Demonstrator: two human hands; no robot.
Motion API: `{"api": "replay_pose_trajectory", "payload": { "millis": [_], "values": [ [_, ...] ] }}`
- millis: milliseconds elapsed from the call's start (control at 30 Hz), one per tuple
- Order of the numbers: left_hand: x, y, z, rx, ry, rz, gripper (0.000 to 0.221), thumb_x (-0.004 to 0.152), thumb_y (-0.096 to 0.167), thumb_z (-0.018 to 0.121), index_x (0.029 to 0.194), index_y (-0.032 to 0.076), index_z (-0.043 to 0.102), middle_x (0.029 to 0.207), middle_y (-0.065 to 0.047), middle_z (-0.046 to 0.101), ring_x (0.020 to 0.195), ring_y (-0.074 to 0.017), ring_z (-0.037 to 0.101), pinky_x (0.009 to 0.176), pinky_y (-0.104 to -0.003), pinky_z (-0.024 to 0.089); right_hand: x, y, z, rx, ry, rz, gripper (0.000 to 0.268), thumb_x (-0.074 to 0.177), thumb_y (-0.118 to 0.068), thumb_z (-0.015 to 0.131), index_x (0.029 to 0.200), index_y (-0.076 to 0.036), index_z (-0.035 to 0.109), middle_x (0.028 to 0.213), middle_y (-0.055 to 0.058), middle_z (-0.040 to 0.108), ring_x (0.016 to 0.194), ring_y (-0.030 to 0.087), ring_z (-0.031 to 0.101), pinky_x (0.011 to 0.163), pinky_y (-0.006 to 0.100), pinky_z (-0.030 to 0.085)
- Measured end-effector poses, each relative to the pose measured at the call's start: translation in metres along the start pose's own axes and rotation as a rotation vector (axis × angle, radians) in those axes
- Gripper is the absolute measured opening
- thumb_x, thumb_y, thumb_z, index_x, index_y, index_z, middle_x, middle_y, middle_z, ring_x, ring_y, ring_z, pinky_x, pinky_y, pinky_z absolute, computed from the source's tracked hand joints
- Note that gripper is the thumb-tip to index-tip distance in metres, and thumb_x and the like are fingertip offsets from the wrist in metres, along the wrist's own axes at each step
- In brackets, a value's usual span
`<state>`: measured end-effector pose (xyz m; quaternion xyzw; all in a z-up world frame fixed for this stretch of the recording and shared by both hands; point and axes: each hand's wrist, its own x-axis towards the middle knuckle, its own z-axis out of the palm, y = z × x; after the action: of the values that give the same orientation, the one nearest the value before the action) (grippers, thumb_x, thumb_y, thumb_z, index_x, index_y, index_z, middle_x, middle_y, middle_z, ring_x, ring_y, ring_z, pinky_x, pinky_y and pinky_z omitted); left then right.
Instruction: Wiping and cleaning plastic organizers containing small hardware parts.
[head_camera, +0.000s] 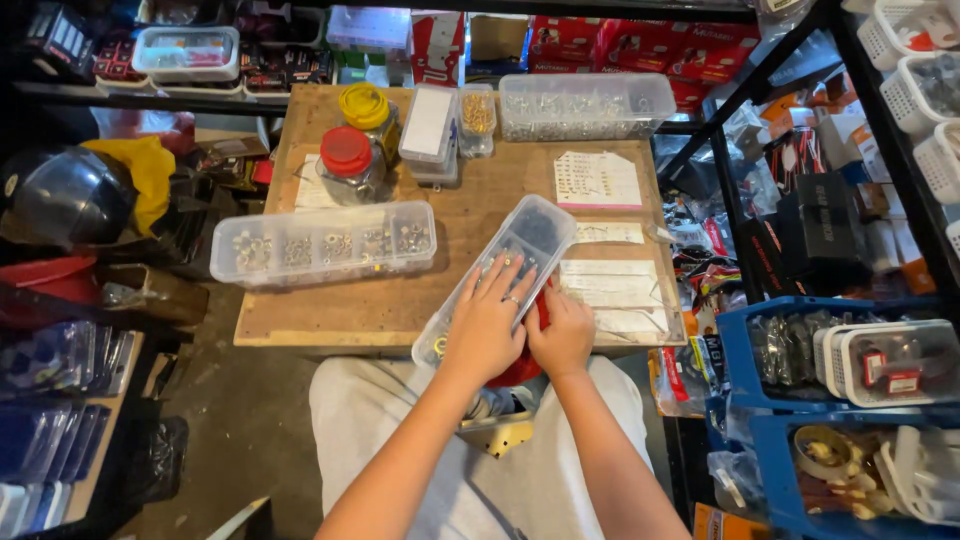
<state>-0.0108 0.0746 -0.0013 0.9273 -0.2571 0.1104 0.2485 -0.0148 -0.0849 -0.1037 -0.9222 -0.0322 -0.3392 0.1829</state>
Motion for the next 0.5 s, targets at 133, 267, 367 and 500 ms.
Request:
{"api": "replay_pose_trajectory", "payload": {
  "millis": [133, 267, 367, 500],
  "values": [
    [-0.003, -0.003, 0.005, -0.012, -0.013, -0.01, 0.074, 0.072, 0.017, 0.073, 0.144, 0.015, 0.057, 0.155, -0.01, 0.049, 0.15, -0.0303, 0.036, 0.123, -0.051, 0.024, -0.01, 0.01, 0.012, -0.01, -0.004, 0.019, 0.03, 0.082, -0.034, 0.073, 0.105, -0.014, 0.073, 0.077, 0.004, 0.064, 0.074, 0.029, 0.067, 0.07, 0.041, 0.048],
    [-0.005, -0.002, 0.002, -0.042, 0.026, -0.015, 0.065, 0.078, 0.025, 0.071, 0.142, 0.015, 0.06, 0.151, -0.011, 0.053, 0.148, -0.0301, 0.04, 0.123, -0.051, 0.025, -0.006, 0.002, 0.002, 0.037, 0.003, -0.004, 0.027, 0.084, -0.027, 0.073, 0.105, -0.01, 0.073, 0.079, 0.01, 0.067, 0.076, 0.033, 0.068, 0.07, 0.044, 0.048],
    [-0.003, -0.001, 0.004, -0.071, 0.058, -0.026, 0.058, 0.085, 0.035, 0.068, 0.14, 0.018, 0.062, 0.15, -0.009, 0.055, 0.147, -0.0281, 0.042, 0.122, -0.049, 0.026, -0.005, 0.001, -0.002, 0.06, -0.007, 0.021, 0.029, 0.089, -0.032, 0.07, 0.111, -0.014, 0.073, 0.084, 0.008, 0.069, 0.08, 0.031, 0.069, 0.072, 0.043, 0.048],
    [-0.002, 0.0, 0.004, -0.07, 0.047, -0.037, 0.062, 0.083, 0.042, 0.07, 0.14, 0.019, 0.062, 0.149, -0.008, 0.057, 0.146, -0.0277, 0.044, 0.123, -0.05, 0.026, -0.006, 0.009, 0.0, 0.155, -0.004, 0.1, 0.03, 0.095, -0.021, 0.068, 0.121, -0.008, 0.072, 0.102, 0.015, 0.074, 0.095, 0.036, 0.07, 0.078, 0.045, 0.05]
  ]
}}
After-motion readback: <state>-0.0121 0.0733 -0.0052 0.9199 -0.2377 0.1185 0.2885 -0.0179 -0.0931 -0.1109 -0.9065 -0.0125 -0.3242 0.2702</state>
